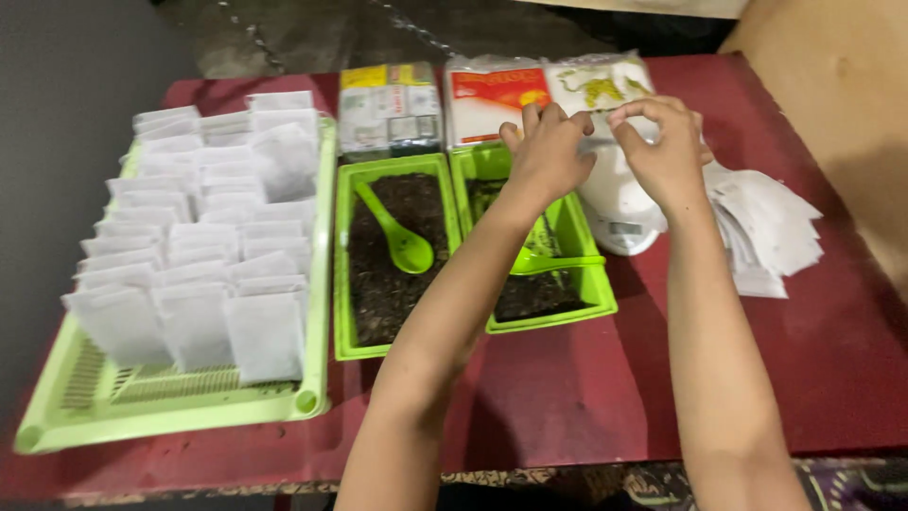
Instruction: The person uses a green scoop to fill white paper bags with tea from a green bin and then places the bags into a green tray.
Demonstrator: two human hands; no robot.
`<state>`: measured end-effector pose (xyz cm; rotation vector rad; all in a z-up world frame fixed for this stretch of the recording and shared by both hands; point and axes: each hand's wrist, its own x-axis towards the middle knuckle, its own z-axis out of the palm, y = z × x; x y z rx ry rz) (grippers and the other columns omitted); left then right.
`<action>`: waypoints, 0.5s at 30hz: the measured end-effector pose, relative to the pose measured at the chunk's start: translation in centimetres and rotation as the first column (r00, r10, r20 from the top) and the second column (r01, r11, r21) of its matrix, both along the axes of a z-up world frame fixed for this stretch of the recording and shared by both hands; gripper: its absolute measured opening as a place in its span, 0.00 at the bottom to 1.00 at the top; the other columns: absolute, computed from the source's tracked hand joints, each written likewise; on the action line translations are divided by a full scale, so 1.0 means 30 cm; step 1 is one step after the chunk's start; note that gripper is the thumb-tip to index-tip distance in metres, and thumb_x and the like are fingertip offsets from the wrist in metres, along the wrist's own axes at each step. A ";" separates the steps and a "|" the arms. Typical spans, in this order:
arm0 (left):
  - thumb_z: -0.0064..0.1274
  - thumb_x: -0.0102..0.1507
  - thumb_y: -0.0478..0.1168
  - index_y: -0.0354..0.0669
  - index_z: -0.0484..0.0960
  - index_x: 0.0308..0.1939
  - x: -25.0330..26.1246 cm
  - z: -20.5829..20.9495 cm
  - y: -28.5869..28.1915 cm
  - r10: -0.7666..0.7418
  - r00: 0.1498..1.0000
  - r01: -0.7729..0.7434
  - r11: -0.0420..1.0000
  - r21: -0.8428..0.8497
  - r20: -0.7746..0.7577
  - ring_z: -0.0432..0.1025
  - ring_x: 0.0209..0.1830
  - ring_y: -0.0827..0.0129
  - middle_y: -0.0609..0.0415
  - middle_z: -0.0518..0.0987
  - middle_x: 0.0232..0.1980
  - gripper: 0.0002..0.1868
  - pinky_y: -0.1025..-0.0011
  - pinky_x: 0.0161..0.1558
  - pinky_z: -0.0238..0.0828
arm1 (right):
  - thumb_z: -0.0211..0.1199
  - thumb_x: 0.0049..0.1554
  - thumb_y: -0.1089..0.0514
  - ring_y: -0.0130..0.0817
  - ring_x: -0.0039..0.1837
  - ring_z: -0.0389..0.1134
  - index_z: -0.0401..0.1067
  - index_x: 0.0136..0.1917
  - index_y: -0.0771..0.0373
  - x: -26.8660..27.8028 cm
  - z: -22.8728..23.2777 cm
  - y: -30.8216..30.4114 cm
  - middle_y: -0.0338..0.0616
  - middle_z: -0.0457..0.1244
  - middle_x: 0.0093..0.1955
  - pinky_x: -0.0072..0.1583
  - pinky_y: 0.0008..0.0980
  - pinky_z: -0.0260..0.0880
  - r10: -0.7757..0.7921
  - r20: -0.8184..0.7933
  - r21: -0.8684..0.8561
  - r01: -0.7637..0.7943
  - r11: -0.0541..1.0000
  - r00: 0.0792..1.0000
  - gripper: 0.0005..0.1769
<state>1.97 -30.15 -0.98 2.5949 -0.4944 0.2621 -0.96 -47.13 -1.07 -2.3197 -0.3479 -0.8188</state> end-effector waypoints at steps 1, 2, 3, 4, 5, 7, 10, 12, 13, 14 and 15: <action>0.56 0.56 0.54 0.64 0.80 0.52 -0.008 -0.003 -0.036 -0.015 1.000 0.015 1.000 -0.002 -0.004 0.56 0.65 0.48 0.50 0.73 0.58 0.20 0.40 0.58 0.51 | 0.65 0.63 0.56 0.34 0.66 0.66 0.79 0.50 0.46 -0.017 0.004 -0.036 0.25 0.71 0.53 0.72 0.44 0.45 -0.015 -0.004 -0.002 0.015 1.000 1.000 0.04; 0.57 0.56 0.54 0.64 0.80 0.52 -0.015 -0.006 -0.070 -0.032 0.999 0.032 0.999 0.003 -0.013 0.57 0.65 0.49 0.51 0.72 0.58 0.20 0.37 0.59 0.50 | 0.64 0.62 0.55 0.33 0.66 0.65 0.79 0.50 0.46 -0.034 0.008 -0.071 0.27 0.70 0.53 0.70 0.44 0.44 -0.075 -0.032 -0.014 0.075 0.997 0.997 0.04; 0.57 0.57 0.54 0.64 0.80 0.52 -0.016 -0.003 -0.100 -0.044 0.999 0.044 0.999 0.009 -0.017 0.57 0.65 0.50 0.53 0.71 0.58 0.19 0.34 0.61 0.49 | 0.63 0.62 0.53 0.31 0.66 0.64 0.79 0.50 0.45 -0.042 0.017 -0.101 0.29 0.69 0.54 0.68 0.43 0.44 -0.132 -0.055 -0.028 0.131 0.991 0.990 0.05; 0.57 0.57 0.54 0.64 0.80 0.52 -0.009 -0.021 -0.134 -0.055 0.998 0.055 0.998 0.008 -0.016 0.57 0.65 0.50 0.53 0.71 0.58 0.19 0.34 0.61 0.49 | 0.63 0.62 0.53 0.31 0.66 0.64 0.79 0.50 0.45 -0.067 0.019 -0.143 0.29 0.69 0.54 0.68 0.43 0.44 -0.143 -0.054 -0.029 0.141 0.990 0.988 0.05; 0.58 0.59 0.53 0.63 0.80 0.52 -0.001 -0.040 -0.165 -0.104 0.995 0.104 0.994 -0.017 -0.004 0.56 0.67 0.52 0.54 0.71 0.57 0.17 0.35 0.63 0.48 | 0.65 0.63 0.55 0.42 0.66 0.63 0.79 0.52 0.48 -0.090 0.020 -0.182 0.39 0.69 0.55 0.67 0.44 0.48 -0.142 -0.036 -0.051 0.140 0.989 0.989 0.04; 0.59 0.61 0.51 0.61 0.80 0.52 0.001 -0.049 -0.227 -0.160 0.987 0.160 0.986 -0.044 0.010 0.55 0.69 0.55 0.56 0.71 0.55 0.16 0.36 0.64 0.46 | 0.67 0.64 0.58 0.52 0.67 0.63 0.79 0.55 0.51 -0.101 0.009 -0.266 0.48 0.68 0.56 0.66 0.46 0.51 -0.148 -0.018 -0.077 0.146 0.986 0.989 0.05; 0.59 0.61 0.51 0.58 0.80 0.53 -0.019 -0.048 -0.313 -0.151 0.988 0.151 0.989 0.003 0.036 0.56 0.68 0.56 0.55 0.71 0.55 0.17 0.37 0.65 0.45 | 0.65 0.66 0.49 0.50 0.67 0.58 0.79 0.58 0.42 -0.067 -0.070 -0.421 0.40 0.64 0.63 0.60 0.54 0.55 -0.301 -0.158 -0.086 0.290 0.953 0.941 0.08; 0.59 0.62 0.48 0.54 0.81 0.55 -0.009 -0.055 -0.366 -0.182 0.979 0.181 0.983 0.019 0.089 0.56 0.68 0.55 0.52 0.71 0.55 0.18 0.39 0.66 0.47 | 0.67 0.65 0.51 0.55 0.62 0.60 0.80 0.60 0.47 -0.024 -0.154 -0.552 0.50 0.65 0.59 0.59 0.52 0.59 -0.339 -0.191 -0.027 0.340 0.940 0.921 0.11; 0.59 0.62 0.48 0.54 0.81 0.55 0.000 -0.066 -0.398 -0.186 0.978 0.186 0.982 0.013 0.091 0.56 0.68 0.55 0.52 0.71 0.55 0.18 0.39 0.66 0.47 | 0.67 0.65 0.51 0.55 0.62 0.60 0.80 0.60 0.47 -0.026 -0.173 -0.590 0.50 0.65 0.59 0.59 0.52 0.59 -0.344 -0.188 -0.032 0.345 0.938 0.920 0.11; 0.59 0.61 0.49 0.53 0.82 0.54 0.009 -0.078 -0.430 -0.204 0.973 0.205 0.979 -0.003 0.104 0.56 0.67 0.55 0.52 0.71 0.54 0.18 0.39 0.66 0.46 | 0.68 0.64 0.53 0.56 0.62 0.62 0.81 0.60 0.48 -0.028 -0.192 -0.628 0.51 0.66 0.58 0.60 0.50 0.61 -0.328 -0.168 -0.042 0.325 0.945 0.930 0.11; 0.59 0.61 0.49 0.53 0.83 0.53 0.012 -0.096 -0.461 -0.222 0.968 0.226 0.974 -0.018 0.113 0.56 0.66 0.56 0.51 0.71 0.54 0.18 0.39 0.65 0.45 | 0.69 0.63 0.55 0.56 0.61 0.65 0.81 0.59 0.49 -0.037 -0.217 -0.664 0.53 0.66 0.56 0.60 0.48 0.64 -0.311 -0.152 -0.053 0.306 0.951 0.938 0.11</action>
